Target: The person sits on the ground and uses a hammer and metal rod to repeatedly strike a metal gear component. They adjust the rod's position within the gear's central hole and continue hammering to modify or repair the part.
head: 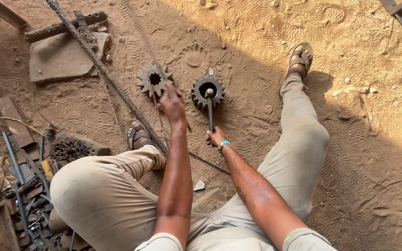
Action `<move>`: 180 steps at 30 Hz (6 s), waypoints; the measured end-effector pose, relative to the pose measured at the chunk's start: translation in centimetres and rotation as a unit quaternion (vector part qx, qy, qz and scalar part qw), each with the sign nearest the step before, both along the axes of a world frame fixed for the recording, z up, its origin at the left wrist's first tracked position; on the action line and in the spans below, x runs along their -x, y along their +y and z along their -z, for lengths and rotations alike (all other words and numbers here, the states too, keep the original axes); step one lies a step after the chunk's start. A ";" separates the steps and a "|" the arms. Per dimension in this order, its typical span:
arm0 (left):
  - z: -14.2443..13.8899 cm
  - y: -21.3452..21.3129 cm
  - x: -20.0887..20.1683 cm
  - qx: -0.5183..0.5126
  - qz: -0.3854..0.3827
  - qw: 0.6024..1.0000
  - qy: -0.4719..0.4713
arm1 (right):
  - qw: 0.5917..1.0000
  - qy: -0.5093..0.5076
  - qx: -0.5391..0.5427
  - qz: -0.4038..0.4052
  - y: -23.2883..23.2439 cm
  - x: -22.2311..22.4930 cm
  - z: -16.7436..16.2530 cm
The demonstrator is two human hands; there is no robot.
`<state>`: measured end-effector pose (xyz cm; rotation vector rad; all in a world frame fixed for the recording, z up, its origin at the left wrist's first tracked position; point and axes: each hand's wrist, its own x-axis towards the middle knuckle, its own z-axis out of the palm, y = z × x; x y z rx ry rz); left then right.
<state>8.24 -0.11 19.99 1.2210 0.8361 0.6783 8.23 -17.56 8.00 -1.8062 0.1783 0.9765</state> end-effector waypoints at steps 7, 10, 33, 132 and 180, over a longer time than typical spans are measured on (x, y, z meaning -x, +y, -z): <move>10.4 -4.7 2.1 -0.025 0.114 0.957 0.265 | 1.000 -0.010 0.014 0.003 0.1 -0.2 -1.0; 12.9 -6.1 3.2 -0.123 0.130 0.940 0.292 | 0.999 0.017 0.009 0.029 0.2 -0.3 -1.5; 17.1 -7.2 8.5 -0.031 0.270 0.867 0.417 | 0.999 -0.011 0.017 0.050 -0.3 -0.4 -2.1; 18.8 -6.6 12.3 -0.009 0.297 0.792 0.533 | 0.930 -0.345 0.070 0.105 -0.8 -7.0 0.2; 17.9 -4.5 12.3 -0.089 0.298 0.814 0.490 | 0.955 0.167 -0.140 0.202 -1.4 -5.2 -0.4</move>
